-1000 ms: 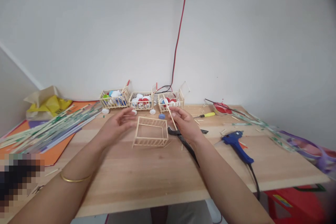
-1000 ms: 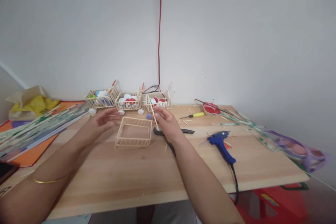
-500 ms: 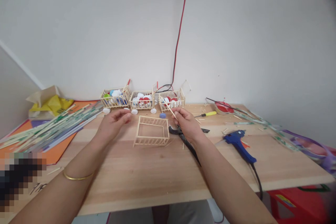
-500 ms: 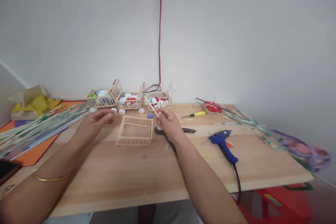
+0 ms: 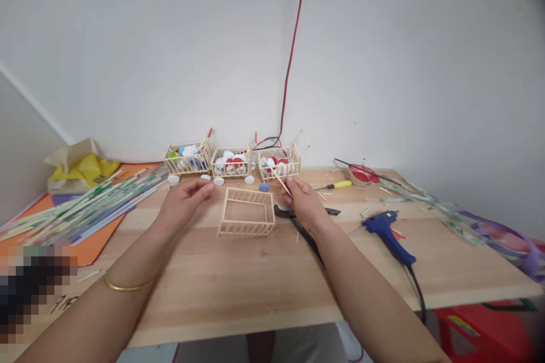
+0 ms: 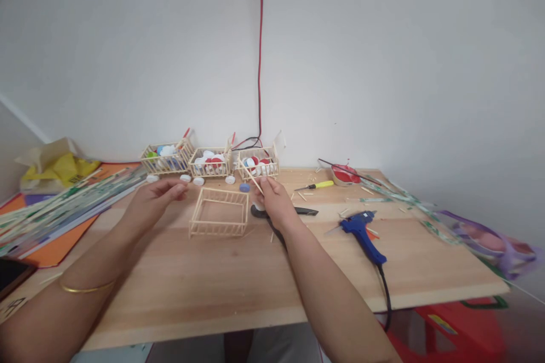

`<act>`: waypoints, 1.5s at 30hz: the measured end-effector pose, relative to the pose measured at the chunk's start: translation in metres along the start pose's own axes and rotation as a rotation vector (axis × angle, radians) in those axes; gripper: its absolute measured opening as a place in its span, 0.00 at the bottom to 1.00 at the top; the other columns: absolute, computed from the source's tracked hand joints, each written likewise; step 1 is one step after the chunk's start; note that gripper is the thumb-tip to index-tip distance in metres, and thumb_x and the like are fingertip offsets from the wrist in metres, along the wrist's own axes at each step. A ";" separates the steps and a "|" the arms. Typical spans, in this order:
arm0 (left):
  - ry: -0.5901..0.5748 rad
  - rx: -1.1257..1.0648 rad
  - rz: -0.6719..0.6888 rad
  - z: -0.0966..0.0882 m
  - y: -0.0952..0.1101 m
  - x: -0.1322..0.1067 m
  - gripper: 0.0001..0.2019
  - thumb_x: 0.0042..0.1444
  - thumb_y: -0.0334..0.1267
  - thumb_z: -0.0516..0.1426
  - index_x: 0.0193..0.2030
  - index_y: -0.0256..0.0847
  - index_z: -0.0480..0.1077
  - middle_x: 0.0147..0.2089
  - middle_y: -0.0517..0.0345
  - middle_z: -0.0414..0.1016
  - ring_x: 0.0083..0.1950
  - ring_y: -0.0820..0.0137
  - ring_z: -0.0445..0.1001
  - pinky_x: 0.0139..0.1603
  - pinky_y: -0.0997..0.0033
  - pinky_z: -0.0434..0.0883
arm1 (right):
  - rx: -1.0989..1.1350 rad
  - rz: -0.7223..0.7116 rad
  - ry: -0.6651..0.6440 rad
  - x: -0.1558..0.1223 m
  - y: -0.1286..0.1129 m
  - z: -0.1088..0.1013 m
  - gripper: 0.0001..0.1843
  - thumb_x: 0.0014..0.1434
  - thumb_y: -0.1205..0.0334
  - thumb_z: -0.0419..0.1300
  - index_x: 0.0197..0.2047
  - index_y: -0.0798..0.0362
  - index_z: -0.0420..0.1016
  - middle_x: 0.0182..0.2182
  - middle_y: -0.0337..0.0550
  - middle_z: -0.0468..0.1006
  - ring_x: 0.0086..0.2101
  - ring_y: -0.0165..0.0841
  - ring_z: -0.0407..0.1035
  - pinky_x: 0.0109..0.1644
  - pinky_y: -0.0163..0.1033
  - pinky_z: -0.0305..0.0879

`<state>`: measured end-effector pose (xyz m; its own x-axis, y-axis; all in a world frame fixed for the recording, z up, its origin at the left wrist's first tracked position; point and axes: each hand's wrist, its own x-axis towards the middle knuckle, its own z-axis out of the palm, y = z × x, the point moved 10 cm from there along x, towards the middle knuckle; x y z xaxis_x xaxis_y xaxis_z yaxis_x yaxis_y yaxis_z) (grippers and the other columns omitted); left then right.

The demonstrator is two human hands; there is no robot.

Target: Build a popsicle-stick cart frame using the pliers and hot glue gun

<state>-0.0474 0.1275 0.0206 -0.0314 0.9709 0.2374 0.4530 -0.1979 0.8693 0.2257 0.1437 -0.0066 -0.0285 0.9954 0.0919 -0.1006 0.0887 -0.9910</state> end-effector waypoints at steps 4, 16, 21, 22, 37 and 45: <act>-0.001 0.032 -0.005 0.000 -0.001 0.000 0.17 0.52 0.53 0.57 0.37 0.40 0.75 0.31 0.58 0.76 0.36 0.66 0.72 0.43 0.67 0.69 | 0.007 0.007 -0.004 0.001 0.002 0.001 0.21 0.54 0.42 0.55 0.35 0.53 0.73 0.23 0.36 0.64 0.20 0.24 0.49 0.22 0.32 0.46; -0.598 -0.113 0.090 0.052 -0.008 -0.019 0.60 0.36 0.41 0.69 0.70 0.50 0.34 0.71 0.44 0.42 0.70 0.56 0.47 0.66 0.52 0.50 | -0.120 -0.020 -0.004 0.001 0.001 -0.001 0.20 0.54 0.42 0.55 0.33 0.53 0.69 0.21 0.32 0.61 0.20 0.25 0.51 0.23 0.32 0.48; -0.599 -0.050 0.128 0.061 -0.016 -0.021 0.57 0.38 0.41 0.68 0.70 0.48 0.37 0.72 0.47 0.40 0.70 0.55 0.45 0.67 0.52 0.46 | -0.131 -0.030 -0.030 0.000 -0.001 0.001 0.18 0.55 0.45 0.56 0.29 0.52 0.65 0.21 0.32 0.61 0.20 0.24 0.52 0.24 0.32 0.48; -0.589 -0.049 0.124 0.062 -0.016 -0.021 0.56 0.38 0.40 0.68 0.70 0.48 0.39 0.72 0.47 0.41 0.70 0.55 0.46 0.67 0.52 0.47 | -0.131 -0.029 -0.031 0.000 -0.001 0.001 0.18 0.55 0.45 0.56 0.28 0.52 0.64 0.20 0.32 0.60 0.20 0.24 0.51 0.23 0.32 0.48; -0.530 -0.350 0.010 0.055 -0.006 -0.016 0.53 0.39 0.40 0.68 0.69 0.52 0.43 0.70 0.48 0.47 0.68 0.54 0.51 0.65 0.52 0.55 | -0.019 -0.035 -0.005 0.004 0.003 -0.005 0.15 0.55 0.47 0.56 0.33 0.51 0.64 0.23 0.31 0.64 0.20 0.23 0.52 0.24 0.31 0.49; -0.421 -0.553 -0.092 0.041 -0.001 -0.012 0.45 0.39 0.45 0.67 0.65 0.51 0.55 0.71 0.52 0.48 0.68 0.49 0.51 0.60 0.55 0.64 | 0.042 -0.085 -0.075 0.001 -0.004 0.003 0.16 0.54 0.54 0.57 0.46 0.47 0.63 0.29 0.33 0.70 0.22 0.24 0.57 0.25 0.30 0.53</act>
<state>-0.0103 0.1217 -0.0007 0.3508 0.9344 0.0614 -0.0584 -0.0436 0.9973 0.2226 0.1437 -0.0021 -0.0917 0.9786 0.1843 -0.1475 0.1697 -0.9744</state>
